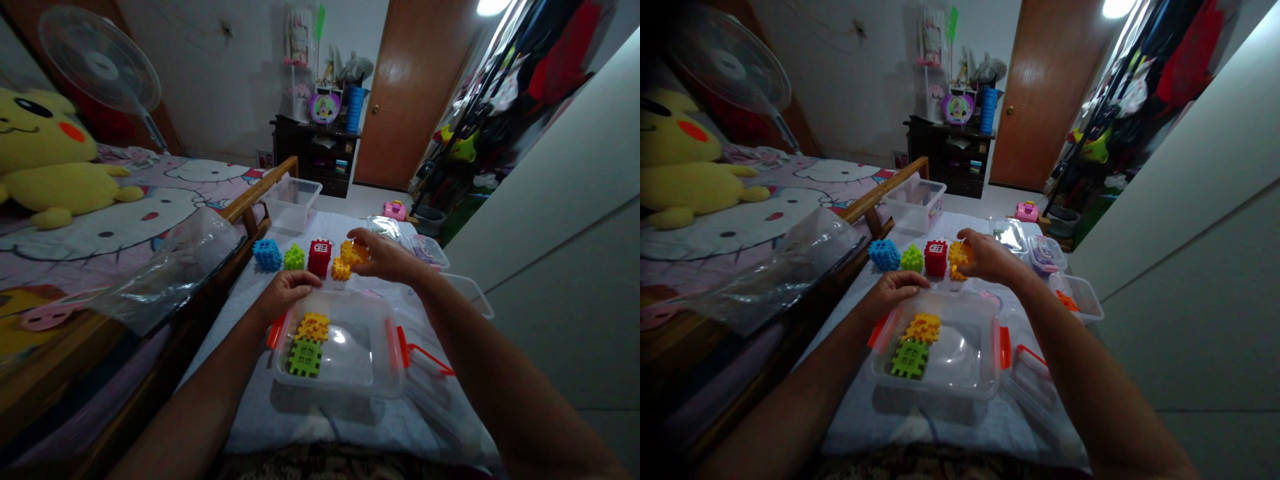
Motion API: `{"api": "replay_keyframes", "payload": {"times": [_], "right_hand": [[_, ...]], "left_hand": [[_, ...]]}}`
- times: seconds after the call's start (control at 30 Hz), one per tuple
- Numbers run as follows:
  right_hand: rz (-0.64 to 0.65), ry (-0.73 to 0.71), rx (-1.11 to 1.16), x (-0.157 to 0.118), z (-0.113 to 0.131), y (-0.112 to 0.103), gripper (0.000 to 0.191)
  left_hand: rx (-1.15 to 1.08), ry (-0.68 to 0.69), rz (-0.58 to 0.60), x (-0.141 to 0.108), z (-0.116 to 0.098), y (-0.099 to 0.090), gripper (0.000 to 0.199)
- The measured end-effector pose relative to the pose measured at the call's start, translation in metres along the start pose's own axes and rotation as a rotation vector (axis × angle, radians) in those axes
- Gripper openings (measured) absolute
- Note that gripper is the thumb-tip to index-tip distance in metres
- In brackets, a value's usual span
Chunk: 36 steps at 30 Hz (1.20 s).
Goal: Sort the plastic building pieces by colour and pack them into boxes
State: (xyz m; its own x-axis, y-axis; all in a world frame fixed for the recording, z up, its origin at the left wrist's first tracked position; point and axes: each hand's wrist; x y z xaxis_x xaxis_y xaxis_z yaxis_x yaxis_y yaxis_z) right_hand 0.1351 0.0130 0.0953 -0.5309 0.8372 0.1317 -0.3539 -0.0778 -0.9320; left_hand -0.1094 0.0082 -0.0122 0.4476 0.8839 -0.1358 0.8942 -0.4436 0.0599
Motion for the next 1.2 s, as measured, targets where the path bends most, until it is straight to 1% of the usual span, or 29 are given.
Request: {"api": "replay_keyframes", "payload": {"times": [0.03,0.1,0.17,0.23,0.3,0.33,0.4,0.47,0.53,0.63,0.73,0.87,0.93,1.03,1.1,1.2], "right_hand": [[0.037,-0.037,0.019,-0.009,0.011,-0.008,0.061],[0.163,-0.109,0.087,-0.027,0.034,-0.018,0.059],[0.316,-0.145,0.135,-0.04,0.052,-0.016,0.06],[0.481,-0.127,0.12,-0.047,0.065,-0.004,0.06],[0.621,-0.084,0.06,-0.049,0.07,0.015,0.058],[0.674,-0.066,0.03,-0.049,0.071,0.026,0.057],[0.74,-0.051,-0.018,-0.047,0.07,0.046,0.057],[0.763,-0.053,-0.054,-0.045,0.069,0.064,0.056],[0.763,-0.054,-0.08,-0.044,0.07,0.077,0.053],[0.75,-0.056,-0.084,-0.045,0.074,0.085,0.05],[0.741,-0.064,-0.058,-0.046,0.074,0.082,0.052],[0.735,-0.075,-0.042,-0.045,0.069,0.074,0.055],[0.733,-0.071,-0.063,-0.044,0.066,0.072,0.049],[0.785,-0.081,-0.1,-0.042,0.065,0.074,0.034],[0.822,-0.104,-0.114,-0.042,0.068,0.075,0.031],[0.826,-0.133,-0.115,-0.042,0.073,0.074,0.031]], "left_hand": [[-0.001,0.003,-0.002,0.0,0.0,0.0,0.022],[-0.003,0.011,-0.005,0.0,0.001,0.0,0.022],[-0.004,0.018,-0.001,0.001,0.002,-0.001,0.022],[-0.001,0.021,0.006,0.001,0.001,-0.001,0.023],[0.0,0.026,0.001,0.001,0.001,-0.001,0.023],[0.002,0.028,-0.006,0.001,0.001,0.0,0.022],[0.01,0.029,-0.017,0.001,0.0,0.0,0.022],[0.019,0.034,-0.02,0.001,0.0,-0.001,0.022],[0.027,0.04,-0.017,0.001,0.001,-0.001,0.021],[0.044,0.053,-0.011,0.001,0.001,-0.001,0.021],[0.051,0.059,-0.008,0.001,0.0,-0.001,0.021],[0.047,0.043,-0.009,0.001,-0.001,0.0,0.022],[0.047,0.038,-0.01,0.001,-0.001,0.0,0.023],[0.041,0.036,-0.017,0.002,0.0,0.0,0.022],[0.029,0.033,-0.018,0.002,0.0,0.0,0.022],[0.008,0.022,-0.011,0.001,-0.001,0.0,0.021]]}}
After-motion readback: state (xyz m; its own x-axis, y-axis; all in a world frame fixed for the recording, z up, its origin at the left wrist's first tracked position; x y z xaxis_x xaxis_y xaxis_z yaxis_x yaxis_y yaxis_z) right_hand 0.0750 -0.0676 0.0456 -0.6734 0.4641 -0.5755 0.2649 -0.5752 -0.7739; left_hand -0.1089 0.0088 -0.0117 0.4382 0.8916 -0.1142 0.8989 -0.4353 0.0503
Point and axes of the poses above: each hand's wrist, its own x-axis towards the middle knuckle, its own y-axis out of the palm, z = x × y, and after that the axes turned 10 degrees about -y, right-handed
